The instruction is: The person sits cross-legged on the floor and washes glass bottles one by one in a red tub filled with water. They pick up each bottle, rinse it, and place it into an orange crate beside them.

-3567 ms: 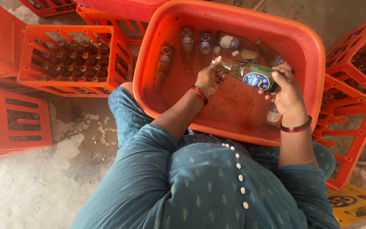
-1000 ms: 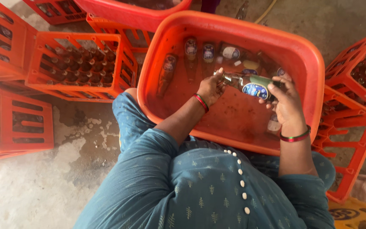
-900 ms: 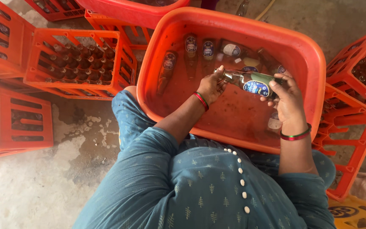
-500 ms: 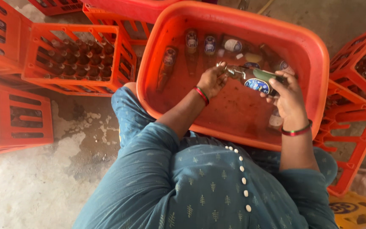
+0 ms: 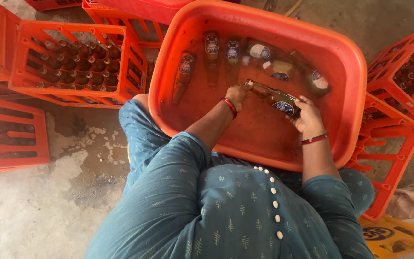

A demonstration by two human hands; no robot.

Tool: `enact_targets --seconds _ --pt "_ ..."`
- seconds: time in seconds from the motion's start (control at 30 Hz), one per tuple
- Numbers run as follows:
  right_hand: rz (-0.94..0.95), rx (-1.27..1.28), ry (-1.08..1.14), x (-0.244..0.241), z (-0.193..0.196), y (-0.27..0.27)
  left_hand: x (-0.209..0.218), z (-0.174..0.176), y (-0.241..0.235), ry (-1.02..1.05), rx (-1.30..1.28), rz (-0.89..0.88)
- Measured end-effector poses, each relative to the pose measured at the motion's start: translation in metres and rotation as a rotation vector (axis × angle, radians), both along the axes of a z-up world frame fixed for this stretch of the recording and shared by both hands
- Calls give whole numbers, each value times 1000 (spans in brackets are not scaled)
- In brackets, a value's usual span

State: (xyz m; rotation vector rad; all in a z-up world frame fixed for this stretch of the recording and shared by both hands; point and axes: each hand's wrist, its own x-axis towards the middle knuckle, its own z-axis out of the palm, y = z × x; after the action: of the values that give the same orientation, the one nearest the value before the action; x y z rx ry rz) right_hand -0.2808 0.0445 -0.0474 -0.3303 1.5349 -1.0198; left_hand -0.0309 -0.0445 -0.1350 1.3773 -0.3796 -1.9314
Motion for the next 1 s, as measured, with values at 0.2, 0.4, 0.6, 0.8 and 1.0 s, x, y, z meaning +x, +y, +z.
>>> enact_targets --seconds 0.2,0.4,0.6,0.8,1.0 --pt "17 5 22 -1 -24 -8 17 2 2 9 74 5" --pt "19 -5 1 0 -35 -10 22 12 4 13 44 -1" --pt "38 31 65 0 -42 -11 25 27 9 -43 56 -29" --pt "10 25 25 3 -35 -9 24 10 6 -32 -11 -28" --pt "59 -27 10 4 7 -10 28 17 0 9 -59 -59"
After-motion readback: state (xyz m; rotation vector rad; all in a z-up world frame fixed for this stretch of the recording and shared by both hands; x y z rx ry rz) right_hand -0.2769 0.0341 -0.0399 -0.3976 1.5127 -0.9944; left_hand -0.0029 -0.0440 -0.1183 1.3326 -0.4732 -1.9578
